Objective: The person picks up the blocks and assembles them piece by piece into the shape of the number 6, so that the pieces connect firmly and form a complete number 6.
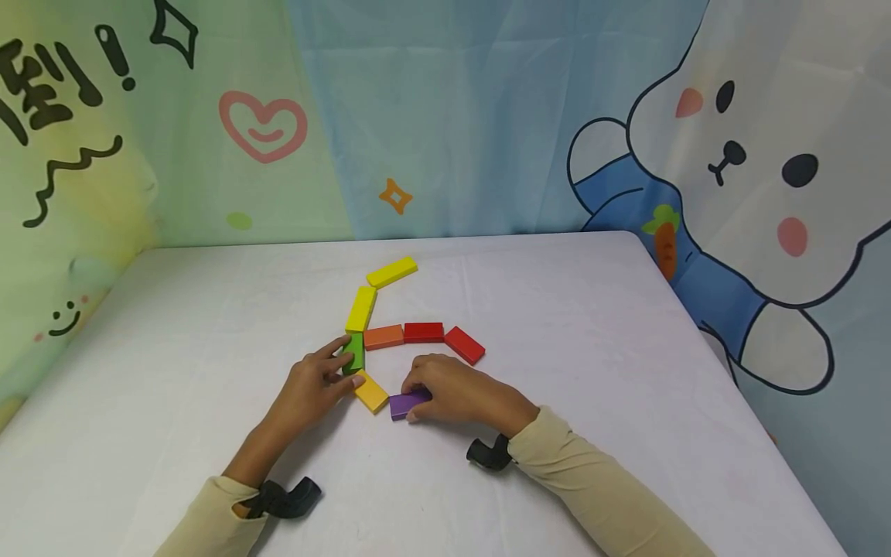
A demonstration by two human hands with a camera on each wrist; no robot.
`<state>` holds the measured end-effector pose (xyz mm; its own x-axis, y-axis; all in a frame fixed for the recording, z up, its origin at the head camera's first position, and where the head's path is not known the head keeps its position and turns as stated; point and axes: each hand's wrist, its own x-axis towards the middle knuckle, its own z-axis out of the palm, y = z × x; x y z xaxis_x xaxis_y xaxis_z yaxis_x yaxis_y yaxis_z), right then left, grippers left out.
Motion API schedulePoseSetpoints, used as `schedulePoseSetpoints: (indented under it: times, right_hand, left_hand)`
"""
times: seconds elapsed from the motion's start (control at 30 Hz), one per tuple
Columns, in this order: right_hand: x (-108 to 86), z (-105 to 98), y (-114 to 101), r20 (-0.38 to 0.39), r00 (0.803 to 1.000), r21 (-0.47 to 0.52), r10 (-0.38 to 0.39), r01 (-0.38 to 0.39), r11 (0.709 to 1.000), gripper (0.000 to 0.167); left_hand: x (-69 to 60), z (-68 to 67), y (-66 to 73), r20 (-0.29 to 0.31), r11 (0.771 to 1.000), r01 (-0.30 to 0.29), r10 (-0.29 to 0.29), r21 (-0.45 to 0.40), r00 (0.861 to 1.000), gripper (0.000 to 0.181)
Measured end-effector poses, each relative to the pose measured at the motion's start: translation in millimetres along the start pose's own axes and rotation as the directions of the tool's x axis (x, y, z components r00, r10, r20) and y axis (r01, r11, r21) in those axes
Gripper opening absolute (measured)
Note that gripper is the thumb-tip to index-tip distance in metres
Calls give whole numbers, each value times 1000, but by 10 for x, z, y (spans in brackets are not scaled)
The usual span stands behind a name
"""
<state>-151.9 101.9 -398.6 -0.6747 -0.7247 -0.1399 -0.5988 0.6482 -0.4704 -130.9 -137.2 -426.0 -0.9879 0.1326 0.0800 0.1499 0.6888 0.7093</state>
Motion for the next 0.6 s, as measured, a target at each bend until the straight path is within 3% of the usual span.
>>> schedulePoseSetpoints:
  times: [0.6]
  right_hand:
    - [-28,-17,-5,2,1000,72,29,-29,997,40]
  left_hand:
    - [4,-12,4,10,1000,-5,5,-11,1000,50]
